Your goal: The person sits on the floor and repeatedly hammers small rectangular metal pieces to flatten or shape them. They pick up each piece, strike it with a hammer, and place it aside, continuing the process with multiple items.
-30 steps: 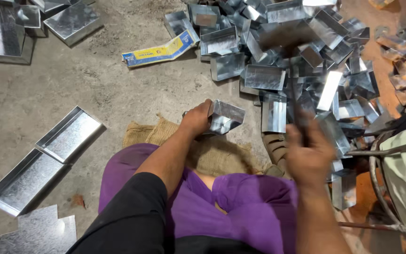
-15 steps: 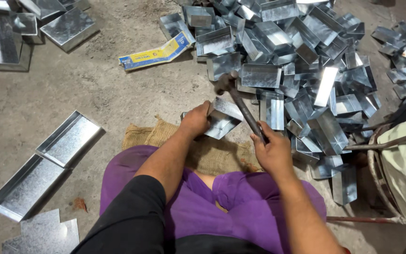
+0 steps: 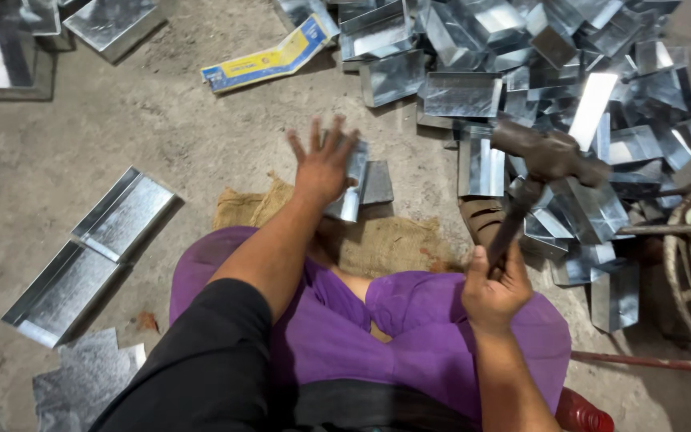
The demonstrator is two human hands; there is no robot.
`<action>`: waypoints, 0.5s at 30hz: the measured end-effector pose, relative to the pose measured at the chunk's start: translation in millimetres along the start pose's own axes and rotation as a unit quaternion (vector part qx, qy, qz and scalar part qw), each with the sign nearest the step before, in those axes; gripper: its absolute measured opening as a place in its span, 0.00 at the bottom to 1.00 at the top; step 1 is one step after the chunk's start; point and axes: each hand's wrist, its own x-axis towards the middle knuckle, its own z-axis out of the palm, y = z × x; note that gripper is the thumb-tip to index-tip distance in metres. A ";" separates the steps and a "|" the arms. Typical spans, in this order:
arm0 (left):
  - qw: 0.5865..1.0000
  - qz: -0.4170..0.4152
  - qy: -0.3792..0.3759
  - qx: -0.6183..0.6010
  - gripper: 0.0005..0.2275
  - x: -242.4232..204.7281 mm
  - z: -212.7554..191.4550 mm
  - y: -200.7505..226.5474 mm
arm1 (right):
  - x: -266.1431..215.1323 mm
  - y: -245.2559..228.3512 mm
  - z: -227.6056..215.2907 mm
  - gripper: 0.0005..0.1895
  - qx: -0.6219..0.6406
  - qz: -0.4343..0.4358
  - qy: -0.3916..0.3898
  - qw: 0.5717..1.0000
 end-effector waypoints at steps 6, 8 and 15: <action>0.903 -0.305 -0.275 -0.126 0.19 3.1 11.1 -32.8 | 6.1 -13.1 -10.4 0.15 -0.207 -0.186 0.003 0.960; 0.918 -0.278 -0.263 -0.106 0.15 0.1 13.5 -35.4 | 0.7 -5.6 -3.8 0.16 -0.200 -0.207 -0.016 0.958; 0.939 -0.256 -0.214 -0.083 0.14 8.3 2.7 -26.2 | -6.6 13.3 46.8 0.23 -0.328 -0.022 -0.314 0.890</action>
